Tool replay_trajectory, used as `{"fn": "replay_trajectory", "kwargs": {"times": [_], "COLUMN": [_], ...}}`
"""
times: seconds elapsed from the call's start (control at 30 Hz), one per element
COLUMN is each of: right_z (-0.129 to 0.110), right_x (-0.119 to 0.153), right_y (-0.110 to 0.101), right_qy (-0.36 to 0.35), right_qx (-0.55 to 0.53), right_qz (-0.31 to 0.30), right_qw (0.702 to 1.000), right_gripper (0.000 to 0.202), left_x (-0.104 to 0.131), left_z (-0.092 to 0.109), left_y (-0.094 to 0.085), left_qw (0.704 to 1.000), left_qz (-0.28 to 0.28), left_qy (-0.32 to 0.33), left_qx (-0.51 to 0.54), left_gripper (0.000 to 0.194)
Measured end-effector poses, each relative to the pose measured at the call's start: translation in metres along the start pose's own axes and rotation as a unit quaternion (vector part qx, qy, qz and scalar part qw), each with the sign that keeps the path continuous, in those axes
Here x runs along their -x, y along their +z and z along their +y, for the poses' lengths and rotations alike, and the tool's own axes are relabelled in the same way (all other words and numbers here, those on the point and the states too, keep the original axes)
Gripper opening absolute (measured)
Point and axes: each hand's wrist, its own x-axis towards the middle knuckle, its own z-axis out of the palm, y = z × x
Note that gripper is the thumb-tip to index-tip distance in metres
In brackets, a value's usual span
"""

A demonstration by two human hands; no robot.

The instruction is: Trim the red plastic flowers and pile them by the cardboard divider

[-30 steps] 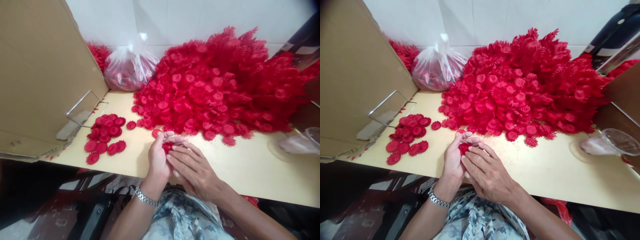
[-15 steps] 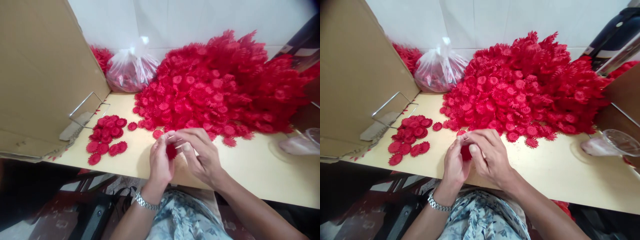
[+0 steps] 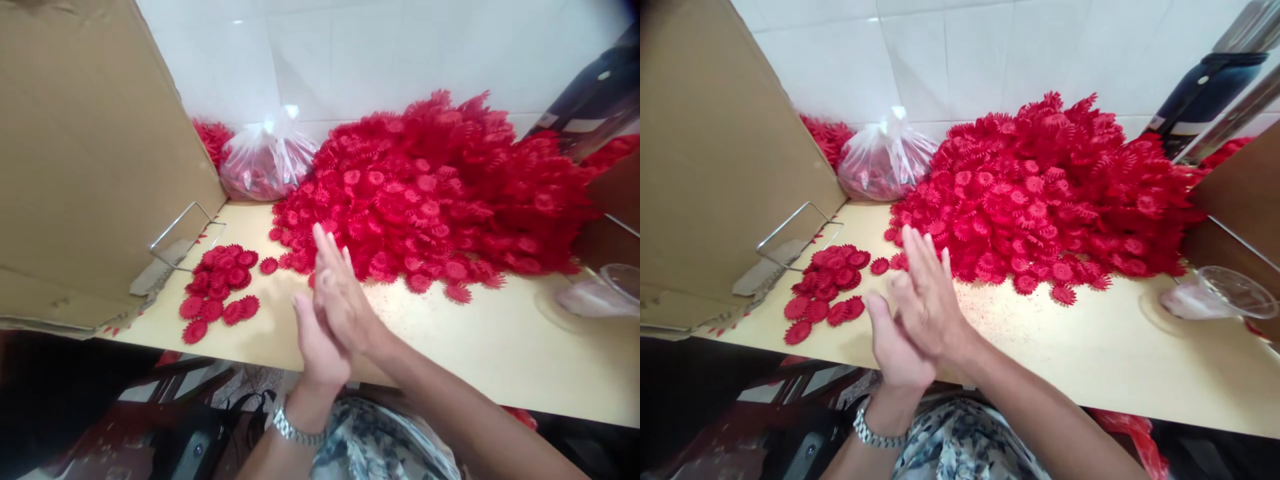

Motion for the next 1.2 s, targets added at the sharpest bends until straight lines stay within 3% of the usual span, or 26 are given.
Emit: {"fn": "replay_trajectory", "kwargs": {"times": [0.1, 0.23, 0.33, 0.47, 0.67, 0.87, 1.07, 1.2], "right_z": [0.003, -0.006, -0.001, 0.01, 0.0, 0.015, 0.004, 0.014], "right_x": [-0.002, 0.022, 0.014, -0.002, 0.027, 0.004, 0.034, 0.017], "right_y": [0.001, 0.012, 0.009, -0.004, 0.005, -0.009, -0.002, -0.009], "right_qy": [0.015, -0.046, -0.026, 0.032, -0.016, 0.083, 0.01, 0.111], "right_qx": [-0.008, -0.01, -0.028, -0.052, -0.008, -0.051, -0.048, -0.058], "right_qz": [-0.004, -0.054, -0.028, 0.026, -0.027, 0.083, -0.01, 0.064], "right_qw": [1.0, 0.997, 0.999, 0.998, 0.999, 0.992, 0.999, 0.99], "right_gripper": [0.057, 0.064, 0.062, 0.055, 0.059, 0.051, 0.058, 0.058], "left_x": [0.001, -0.01, -0.009, 0.002, -0.013, 0.0, -0.012, -0.009], "left_z": [0.0, 0.012, 0.01, -0.001, 0.014, -0.008, 0.004, -0.008], "left_y": [-0.003, -0.012, -0.012, -0.005, -0.001, 0.003, 0.001, 0.003], "left_qw": [0.997, 0.994, 0.992, 0.987, 0.996, 0.995, 0.996, 0.992], "left_qz": [-0.037, -0.044, -0.057, -0.107, -0.056, -0.089, -0.068, -0.117], "left_qy": [0.066, 0.079, 0.088, 0.105, 0.056, 0.042, 0.051, 0.038], "left_qx": [-0.029, -0.066, -0.064, -0.065, -0.038, -0.033, -0.023, -0.037], "left_gripper": [0.065, 0.061, 0.052, 0.059, 0.045, 0.057, 0.046, 0.05]}}
